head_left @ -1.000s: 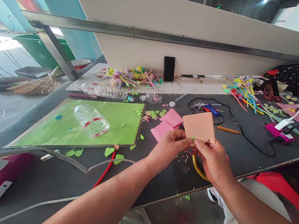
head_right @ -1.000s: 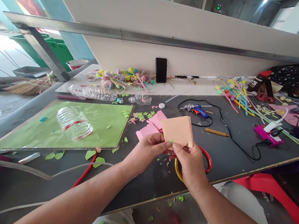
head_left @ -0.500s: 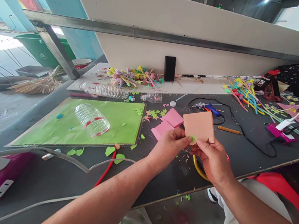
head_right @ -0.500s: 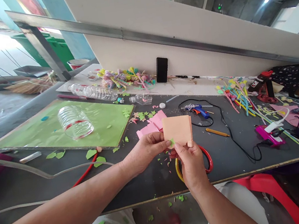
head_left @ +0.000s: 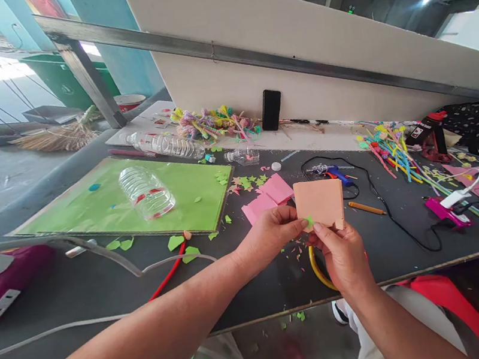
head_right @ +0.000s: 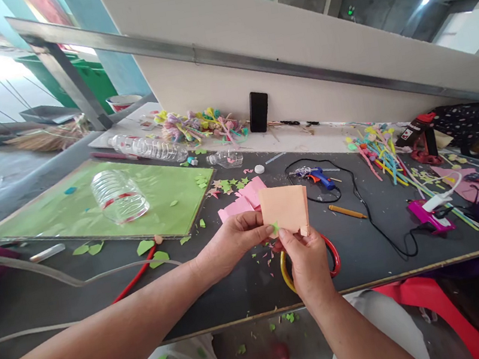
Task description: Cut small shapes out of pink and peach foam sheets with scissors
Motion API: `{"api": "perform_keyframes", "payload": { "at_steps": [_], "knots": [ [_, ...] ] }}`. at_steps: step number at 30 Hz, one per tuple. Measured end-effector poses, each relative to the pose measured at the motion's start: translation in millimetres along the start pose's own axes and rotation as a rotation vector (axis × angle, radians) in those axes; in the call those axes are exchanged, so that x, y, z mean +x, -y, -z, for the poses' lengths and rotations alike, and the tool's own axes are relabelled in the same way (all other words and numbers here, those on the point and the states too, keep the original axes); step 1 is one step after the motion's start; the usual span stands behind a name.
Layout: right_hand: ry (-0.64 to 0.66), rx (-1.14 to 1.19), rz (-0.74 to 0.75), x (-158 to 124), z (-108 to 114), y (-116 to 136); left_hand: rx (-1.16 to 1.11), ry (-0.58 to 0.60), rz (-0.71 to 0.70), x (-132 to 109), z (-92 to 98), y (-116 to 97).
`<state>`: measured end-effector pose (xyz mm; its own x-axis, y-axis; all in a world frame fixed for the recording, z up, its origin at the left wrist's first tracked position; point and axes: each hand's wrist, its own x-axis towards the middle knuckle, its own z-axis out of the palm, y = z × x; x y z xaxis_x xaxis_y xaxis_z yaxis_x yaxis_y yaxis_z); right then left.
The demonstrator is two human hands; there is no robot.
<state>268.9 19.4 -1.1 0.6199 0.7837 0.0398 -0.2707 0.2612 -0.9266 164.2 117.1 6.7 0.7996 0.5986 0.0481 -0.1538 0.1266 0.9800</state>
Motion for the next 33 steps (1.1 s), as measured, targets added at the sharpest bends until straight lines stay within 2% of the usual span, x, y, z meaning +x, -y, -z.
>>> {"api": "perform_keyframes", "payload": {
  "at_steps": [10,15,33],
  "knots": [
    [0.035,-0.065,0.029,1.0,2.8,-1.6,-0.066,0.039,0.015,-0.8,0.1,-3.3],
    [0.04,-0.105,0.024,0.9,2.2,-1.0,-0.132,0.018,0.02,-0.1,0.8,-1.9],
    [0.043,-0.196,0.034,1.5,7.2,-5.9,-0.033,0.018,0.012,0.8,5.2,-3.4]
  ]
}}
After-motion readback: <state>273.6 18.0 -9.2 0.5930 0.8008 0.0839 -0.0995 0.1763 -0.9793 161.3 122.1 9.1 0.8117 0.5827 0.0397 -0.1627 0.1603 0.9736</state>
